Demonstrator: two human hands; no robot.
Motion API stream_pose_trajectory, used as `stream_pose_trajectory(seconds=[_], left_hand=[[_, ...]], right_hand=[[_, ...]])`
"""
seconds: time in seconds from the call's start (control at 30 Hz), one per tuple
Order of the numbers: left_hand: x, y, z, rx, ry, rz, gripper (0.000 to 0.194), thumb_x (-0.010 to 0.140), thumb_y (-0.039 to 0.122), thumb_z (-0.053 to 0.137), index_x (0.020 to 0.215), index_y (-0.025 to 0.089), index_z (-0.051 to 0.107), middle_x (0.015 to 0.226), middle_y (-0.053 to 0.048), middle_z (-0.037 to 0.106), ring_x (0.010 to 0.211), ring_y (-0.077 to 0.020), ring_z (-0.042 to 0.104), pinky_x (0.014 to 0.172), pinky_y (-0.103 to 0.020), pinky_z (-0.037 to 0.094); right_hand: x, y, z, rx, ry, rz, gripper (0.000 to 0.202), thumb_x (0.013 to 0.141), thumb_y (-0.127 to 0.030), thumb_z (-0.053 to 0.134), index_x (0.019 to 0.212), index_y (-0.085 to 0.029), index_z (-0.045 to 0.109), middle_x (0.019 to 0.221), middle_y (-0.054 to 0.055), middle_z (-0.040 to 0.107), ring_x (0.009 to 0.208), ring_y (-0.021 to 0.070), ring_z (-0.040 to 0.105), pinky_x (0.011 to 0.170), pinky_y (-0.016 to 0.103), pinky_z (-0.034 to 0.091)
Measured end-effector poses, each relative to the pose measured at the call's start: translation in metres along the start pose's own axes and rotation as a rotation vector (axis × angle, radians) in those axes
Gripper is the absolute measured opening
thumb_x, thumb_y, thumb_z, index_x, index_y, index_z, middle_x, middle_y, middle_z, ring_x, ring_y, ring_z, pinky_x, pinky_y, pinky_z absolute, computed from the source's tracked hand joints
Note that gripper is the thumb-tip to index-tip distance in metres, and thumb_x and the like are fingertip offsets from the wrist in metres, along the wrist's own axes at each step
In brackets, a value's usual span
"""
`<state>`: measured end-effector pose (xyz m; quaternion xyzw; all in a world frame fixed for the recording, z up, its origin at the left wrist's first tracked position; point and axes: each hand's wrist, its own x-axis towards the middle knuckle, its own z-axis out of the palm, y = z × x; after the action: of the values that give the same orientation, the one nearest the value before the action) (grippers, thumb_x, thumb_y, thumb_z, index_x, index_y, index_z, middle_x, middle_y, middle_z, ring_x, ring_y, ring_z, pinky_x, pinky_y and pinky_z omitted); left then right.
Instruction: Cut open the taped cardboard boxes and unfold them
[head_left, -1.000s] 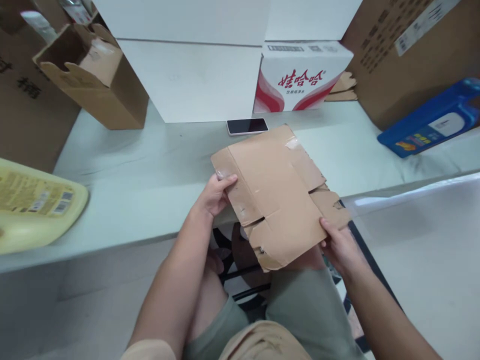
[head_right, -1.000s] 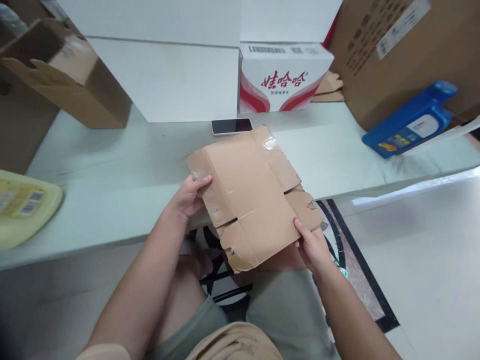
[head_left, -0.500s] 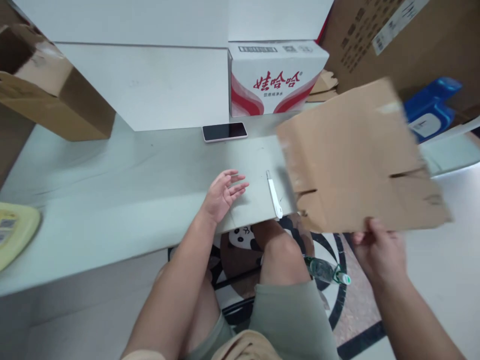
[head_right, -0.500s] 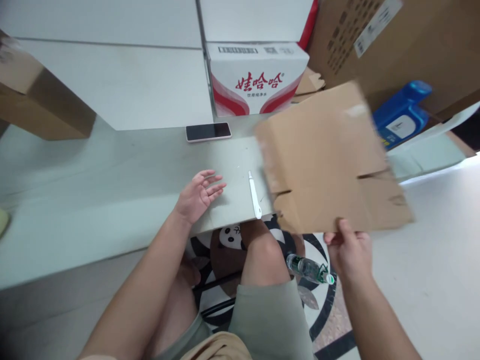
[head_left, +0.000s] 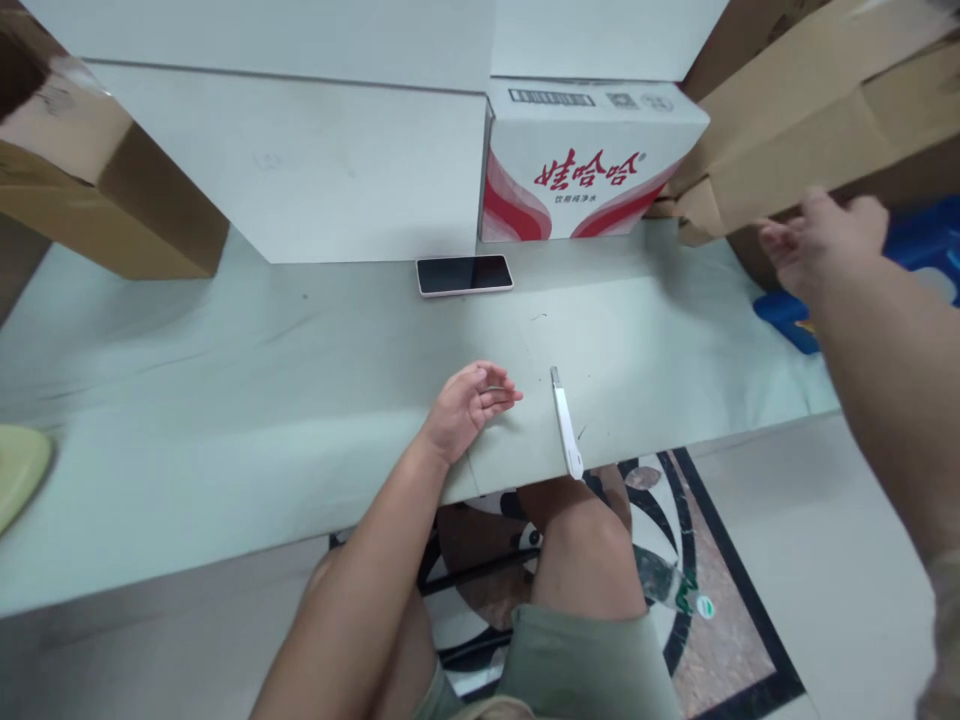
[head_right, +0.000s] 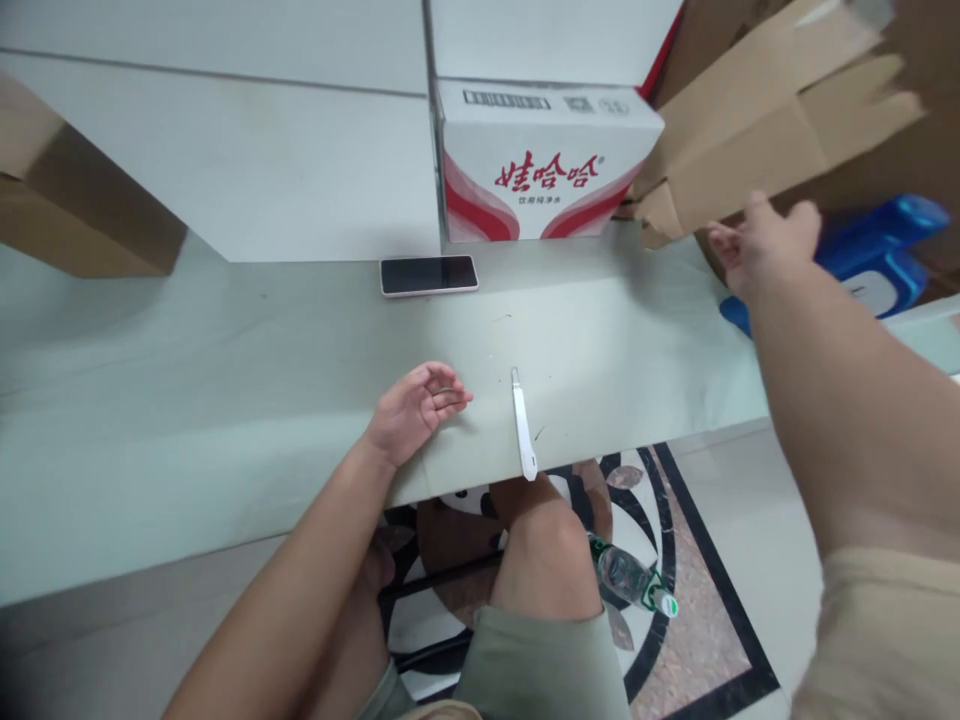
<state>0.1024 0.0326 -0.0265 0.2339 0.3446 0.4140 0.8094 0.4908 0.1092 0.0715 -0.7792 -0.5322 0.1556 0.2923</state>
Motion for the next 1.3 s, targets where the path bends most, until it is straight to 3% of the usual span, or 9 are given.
stream_pose_trajectory(seconds=[0.2,0.3,0.43,0.57,0.73,0.9,1.03,1.2,1.3], left_hand=[[-0.002,0.01,-0.008,-0.073,-0.012,0.045,0.034,0.069,0.044,0.08,0.086,0.017,0.069,0.08,-0.002,0.072,0.079,-0.0186,0.075,0.082,-0.031,0.056],[-0.007,0.014,-0.012,-0.083,-0.036,0.067,0.03,0.073,0.043,0.076,0.086,0.018,0.07,0.081,-0.003,0.072,0.079,-0.0187,0.074,0.083,-0.032,0.056],[-0.017,0.02,-0.014,-0.097,-0.049,0.084,0.03,0.069,0.044,0.076,0.084,0.018,0.072,0.081,-0.003,0.072,0.078,-0.0191,0.073,0.083,-0.032,0.056],[-0.031,0.03,-0.017,-0.159,-0.046,0.142,0.033,0.065,0.044,0.078,0.083,0.017,0.071,0.078,-0.003,0.072,0.076,-0.0179,0.074,0.081,-0.03,0.057],[-0.052,0.047,-0.029,-0.268,0.01,0.303,0.026,0.07,0.039,0.073,0.08,0.017,0.067,0.073,-0.002,0.07,0.069,-0.0153,0.072,0.075,-0.028,0.058],[-0.063,0.068,-0.045,-0.262,0.248,0.466,0.018,0.083,0.031,0.067,0.073,0.017,0.061,0.058,0.002,0.059,0.051,-0.0092,0.058,0.056,-0.02,0.049],[-0.071,0.083,-0.064,-0.282,0.611,0.674,0.033,0.09,0.019,0.05,0.057,0.019,0.044,0.047,0.008,0.033,0.039,-0.005,0.033,0.044,-0.017,0.029],[-0.083,0.096,-0.091,-0.379,0.691,0.784,0.029,0.085,0.017,0.043,0.056,0.019,0.044,0.05,0.006,0.031,0.041,-0.0063,0.032,0.043,-0.019,0.027],[-0.088,0.097,-0.102,-0.393,0.749,0.778,0.028,0.084,0.021,0.045,0.057,0.019,0.045,0.053,0.005,0.034,0.044,-0.0064,0.033,0.044,-0.019,0.029]], right_hand=[[-0.033,0.015,0.083,-0.404,-0.273,-0.019,0.076,0.094,-0.063,0.047,0.154,-0.016,0.048,0.16,0.018,0.05,0.155,0.0383,0.04,0.128,0.054,0.035],[-0.058,0.022,0.109,-0.516,-0.307,0.014,0.078,0.1,-0.056,0.032,0.162,-0.009,0.033,0.174,0.019,0.025,0.163,0.0381,0.02,0.132,0.06,0.02],[-0.072,0.019,0.114,-0.645,-0.334,0.051,0.075,0.104,-0.049,0.02,0.167,-0.008,0.02,0.178,0.015,0.01,0.165,0.0343,0.01,0.134,0.054,0.013],[-0.073,-0.009,0.105,-0.767,-0.359,0.069,0.069,0.104,-0.044,0.025,0.164,-0.008,0.03,0.174,0.02,0.023,0.161,0.0379,0.026,0.129,0.061,0.024],[-0.082,-0.09,0.118,-0.864,-0.27,-0.115,0.055,0.095,-0.028,0.046,0.145,-0.007,0.056,0.161,0.026,0.046,0.153,0.0426,0.038,0.124,0.065,0.028],[-0.111,-0.205,0.18,-0.714,-0.374,-0.48,0.052,0.097,-0.03,0.045,0.148,-0.02,0.052,0.135,0.014,0.07,0.12,0.033,0.067,0.098,0.045,0.054],[-0.138,-0.305,0.242,-0.532,-0.413,-0.823,0.044,0.095,-0.03,0.048,0.137,-0.022,0.057,0.142,0.013,0.061,0.111,0.0287,0.069,0.093,0.042,0.055],[-0.149,-0.42,0.305,-0.317,-0.403,-1.032,0.045,0.089,-0.019,0.056,0.133,-0.024,0.056,0.159,0.014,0.04,0.099,0.0275,0.071,0.092,0.05,0.057],[-0.142,-0.462,0.334,-0.256,-0.434,-1.056,0.054,0.081,-0.017,0.066,0.133,-0.027,0.056,0.171,0.011,0.021,0.109,0.0321,0.07,0.094,0.053,0.059]])
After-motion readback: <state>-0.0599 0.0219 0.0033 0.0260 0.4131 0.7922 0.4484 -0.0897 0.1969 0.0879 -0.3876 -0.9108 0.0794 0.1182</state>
